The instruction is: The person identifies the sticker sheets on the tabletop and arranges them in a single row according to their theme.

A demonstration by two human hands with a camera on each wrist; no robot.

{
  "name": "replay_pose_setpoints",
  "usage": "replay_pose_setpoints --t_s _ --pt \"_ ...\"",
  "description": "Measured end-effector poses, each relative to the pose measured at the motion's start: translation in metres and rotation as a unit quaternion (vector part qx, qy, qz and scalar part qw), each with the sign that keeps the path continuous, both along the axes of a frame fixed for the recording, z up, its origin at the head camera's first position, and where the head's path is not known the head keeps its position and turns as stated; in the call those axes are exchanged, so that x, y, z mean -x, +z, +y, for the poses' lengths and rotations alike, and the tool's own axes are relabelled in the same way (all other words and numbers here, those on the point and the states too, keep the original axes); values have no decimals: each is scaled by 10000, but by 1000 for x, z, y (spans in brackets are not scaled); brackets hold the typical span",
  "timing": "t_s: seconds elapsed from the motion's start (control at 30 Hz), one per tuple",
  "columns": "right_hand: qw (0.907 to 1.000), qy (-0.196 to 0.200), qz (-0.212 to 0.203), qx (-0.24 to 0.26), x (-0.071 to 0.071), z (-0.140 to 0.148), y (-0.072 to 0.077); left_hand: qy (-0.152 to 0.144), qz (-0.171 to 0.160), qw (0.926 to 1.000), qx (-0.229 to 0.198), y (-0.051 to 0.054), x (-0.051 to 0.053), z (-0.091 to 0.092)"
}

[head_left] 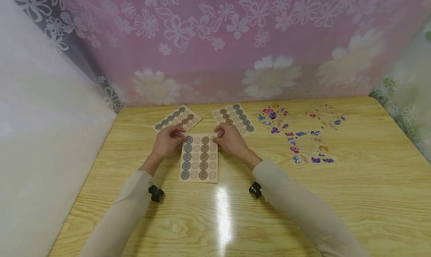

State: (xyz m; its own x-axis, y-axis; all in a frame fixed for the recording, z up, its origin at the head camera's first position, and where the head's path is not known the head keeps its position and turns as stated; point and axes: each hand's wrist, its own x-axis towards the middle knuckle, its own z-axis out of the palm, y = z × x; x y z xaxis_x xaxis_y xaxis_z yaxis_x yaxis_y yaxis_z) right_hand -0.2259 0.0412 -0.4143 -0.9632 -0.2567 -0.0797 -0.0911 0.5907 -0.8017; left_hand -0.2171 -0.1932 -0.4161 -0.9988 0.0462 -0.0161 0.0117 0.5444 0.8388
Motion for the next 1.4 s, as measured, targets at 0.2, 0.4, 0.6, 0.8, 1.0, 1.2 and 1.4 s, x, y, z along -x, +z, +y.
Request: replay_pose_setpoints --t_s 0.2,0.4,0.6,0.8,1.0,1.2,1.4 --pt "9984 -102 -311 456 -6 -8 2 -70 -309 9985 -452 -1 -4 -13" --pt "9953 -52 -528 807 -12 -20 2 -133 -554 9960 -683 -2 -12 -31" --pt "9923 115 -656 1046 -16 -35 -3 -202 -652 9938 -879 -3 -19 -49" --pt "9889 289 -783 1229 -20 -51 -9 -183 -694 9941 -815 -8 -24 -67" --pt "9875 338 -873 1270 -25 -68 -10 -149 -647 9963 -548 -10 -32 -84" --pt "9867 434 -878 1297 -30 -86 -13 -87 -671 9976 -151 -8 -40 -101" --pt "9846 563 -978 1335 -35 -104 -13 -65 -673 9972 326 -5 -48 -117"
